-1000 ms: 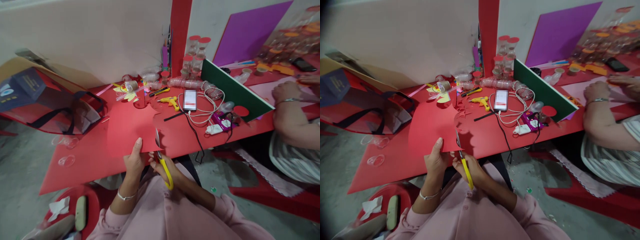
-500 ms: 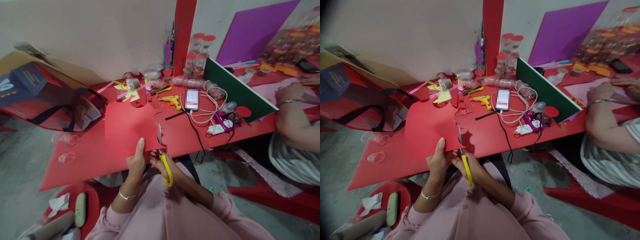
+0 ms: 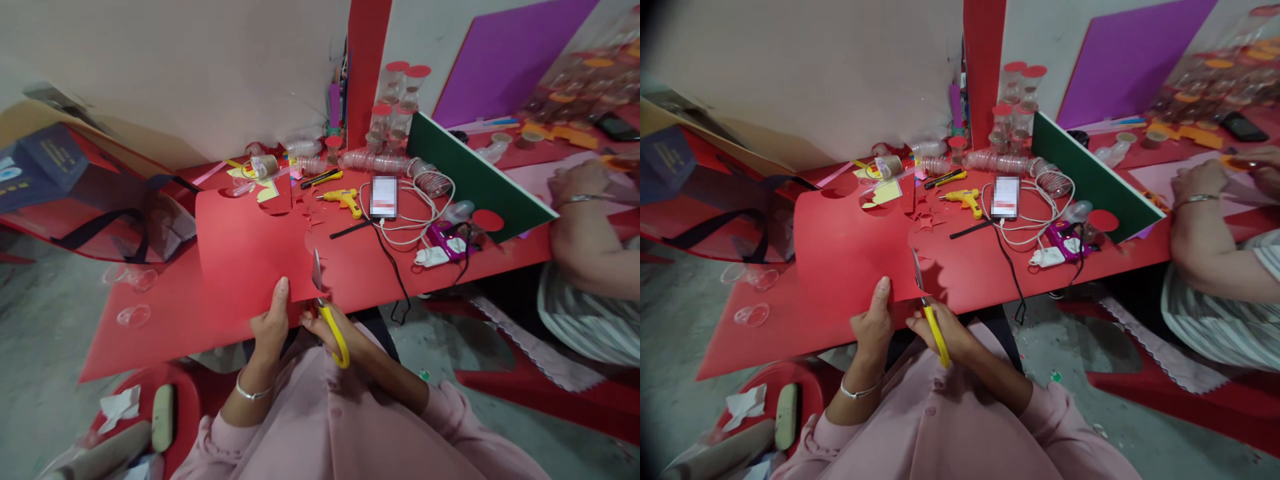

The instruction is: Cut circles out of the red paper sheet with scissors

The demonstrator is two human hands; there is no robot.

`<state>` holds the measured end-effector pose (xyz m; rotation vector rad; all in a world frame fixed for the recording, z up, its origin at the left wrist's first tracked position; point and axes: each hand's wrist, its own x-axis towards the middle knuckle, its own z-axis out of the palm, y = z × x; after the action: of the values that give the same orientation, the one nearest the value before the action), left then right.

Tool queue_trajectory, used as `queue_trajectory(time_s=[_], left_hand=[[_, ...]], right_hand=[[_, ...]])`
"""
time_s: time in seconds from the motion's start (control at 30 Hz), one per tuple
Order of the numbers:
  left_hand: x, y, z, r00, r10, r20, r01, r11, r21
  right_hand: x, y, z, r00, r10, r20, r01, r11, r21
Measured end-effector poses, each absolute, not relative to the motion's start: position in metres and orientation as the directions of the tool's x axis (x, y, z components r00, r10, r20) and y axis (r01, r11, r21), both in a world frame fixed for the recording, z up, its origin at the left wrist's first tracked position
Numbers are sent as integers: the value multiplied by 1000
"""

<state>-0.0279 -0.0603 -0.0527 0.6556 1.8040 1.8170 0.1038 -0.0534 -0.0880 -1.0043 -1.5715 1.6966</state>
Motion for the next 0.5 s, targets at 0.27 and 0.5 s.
queue_trajectory(time_s=[0.27, 0.5], left_hand=[[-26, -59, -52, -764, 645, -3, -17, -16, 1000], [-23, -58, -51, -758, 652, 29, 5, -39, 999]], right_hand=[[103, -51, -83, -528, 838, -136, 89, -104, -991], [96, -54, -84, -524, 846, -101, -19, -130, -991]])
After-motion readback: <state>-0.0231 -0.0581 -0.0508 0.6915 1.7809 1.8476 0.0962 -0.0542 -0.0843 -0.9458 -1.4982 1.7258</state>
